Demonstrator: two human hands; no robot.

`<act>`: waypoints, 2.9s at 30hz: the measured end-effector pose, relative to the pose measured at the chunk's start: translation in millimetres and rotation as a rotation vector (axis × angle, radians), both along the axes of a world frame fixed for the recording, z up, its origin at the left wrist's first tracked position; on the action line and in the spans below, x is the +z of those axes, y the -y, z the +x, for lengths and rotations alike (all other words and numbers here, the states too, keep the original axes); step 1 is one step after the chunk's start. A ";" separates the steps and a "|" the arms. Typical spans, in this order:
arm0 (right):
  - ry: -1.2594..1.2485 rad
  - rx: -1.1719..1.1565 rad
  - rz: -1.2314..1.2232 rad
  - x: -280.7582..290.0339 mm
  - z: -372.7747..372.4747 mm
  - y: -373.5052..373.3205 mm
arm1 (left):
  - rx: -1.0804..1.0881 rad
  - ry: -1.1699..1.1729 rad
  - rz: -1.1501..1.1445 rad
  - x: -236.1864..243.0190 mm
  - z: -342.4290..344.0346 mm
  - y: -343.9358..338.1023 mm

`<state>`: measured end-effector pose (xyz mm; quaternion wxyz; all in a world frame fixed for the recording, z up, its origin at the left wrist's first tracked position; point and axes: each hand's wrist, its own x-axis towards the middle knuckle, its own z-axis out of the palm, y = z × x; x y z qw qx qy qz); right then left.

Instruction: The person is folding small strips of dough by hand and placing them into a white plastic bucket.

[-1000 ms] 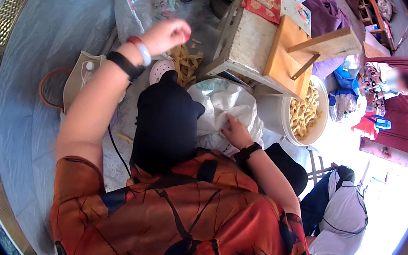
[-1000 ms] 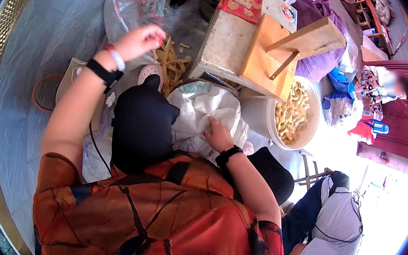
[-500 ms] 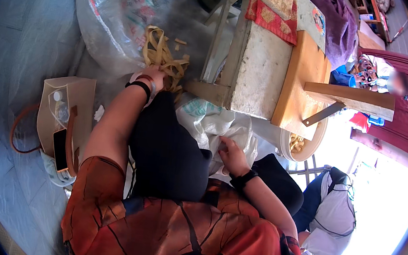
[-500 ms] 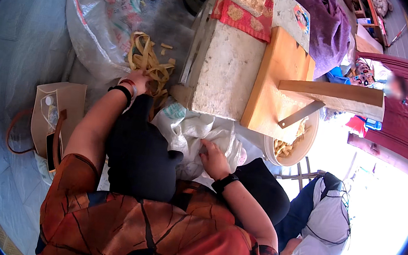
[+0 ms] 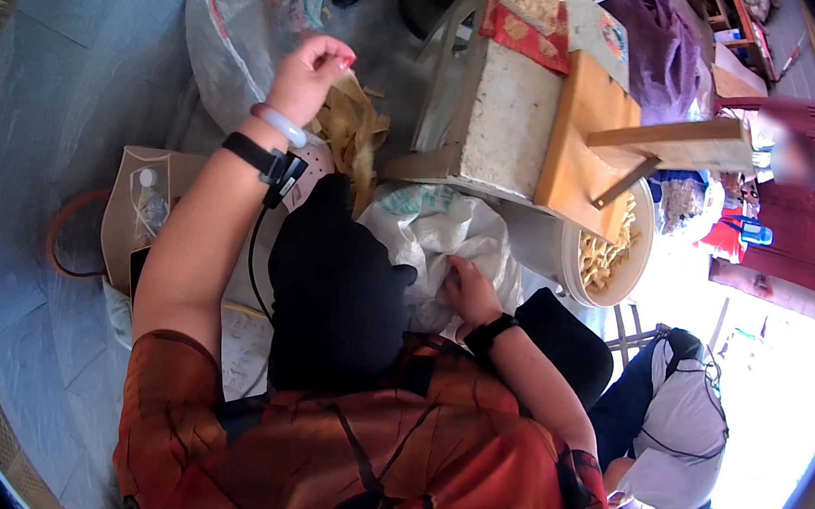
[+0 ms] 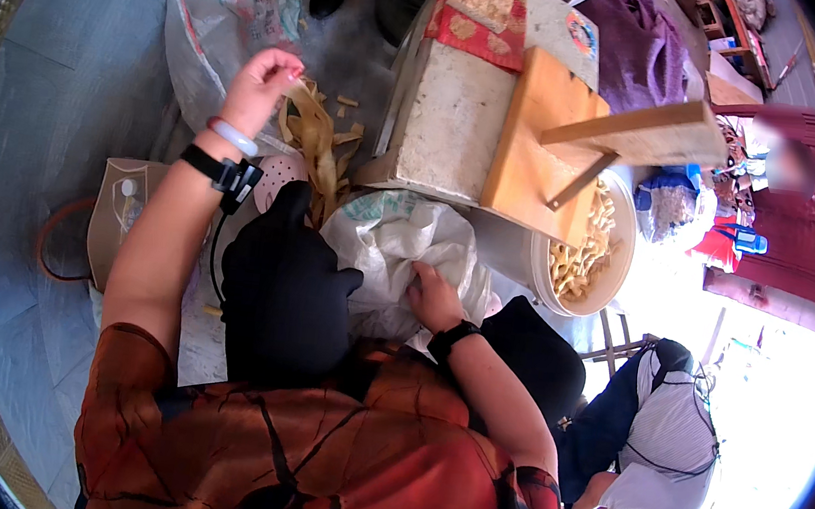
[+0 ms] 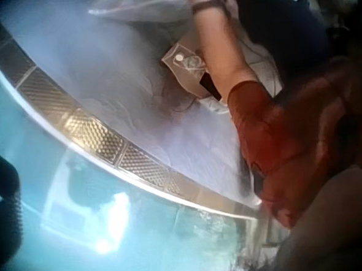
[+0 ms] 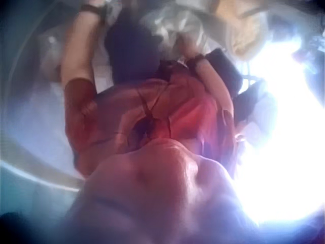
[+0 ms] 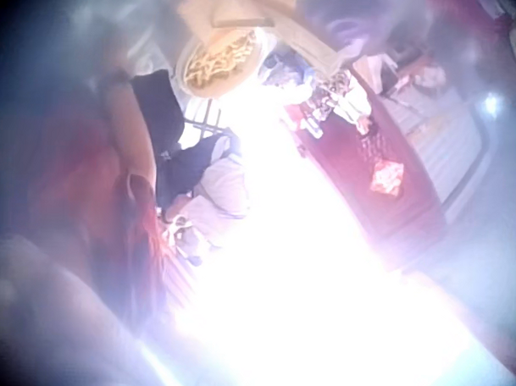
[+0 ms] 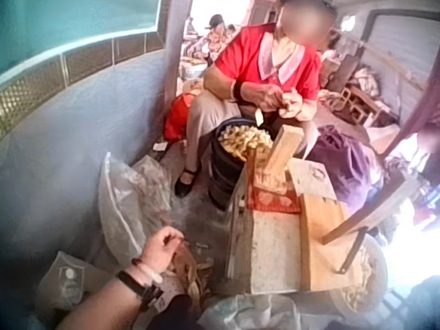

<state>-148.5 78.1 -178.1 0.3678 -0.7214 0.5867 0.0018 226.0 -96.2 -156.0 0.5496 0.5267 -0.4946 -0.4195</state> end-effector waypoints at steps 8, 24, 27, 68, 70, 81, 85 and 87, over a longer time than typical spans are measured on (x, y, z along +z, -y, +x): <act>0.109 -0.152 -0.155 66.4 18.4 18.9 | -0.256 -0.319 -0.184 161.7 -16.7 -52.9; 0.839 -0.217 0.176 166.1 -30.2 -24.3 | -0.166 -0.675 -0.410 286.5 -29.8 -112.6; 0.647 -0.310 0.037 153.8 -69.4 -38.1 | -0.213 -0.416 -0.508 271.2 -13.6 -112.3; 0.605 -0.508 0.247 147.5 -2.0 -20.8 | 0.206 0.051 0.398 -75.9 11.5 -321.8; 0.979 -0.506 0.289 169.7 7.1 -11.5 | 0.231 0.020 0.199 -19.0 14.4 -289.5; 1.198 -0.199 0.094 219.7 16.6 -33.5 | 0.087 0.417 0.074 3.1 23.1 -282.1; 1.239 -0.315 0.097 210.3 16.5 -31.1 | -0.247 0.716 0.416 -82.6 4.8 -342.2; 1.207 -0.367 0.075 204.7 20.5 -30.9 | -0.420 0.827 0.522 -147.3 -6.6 -378.9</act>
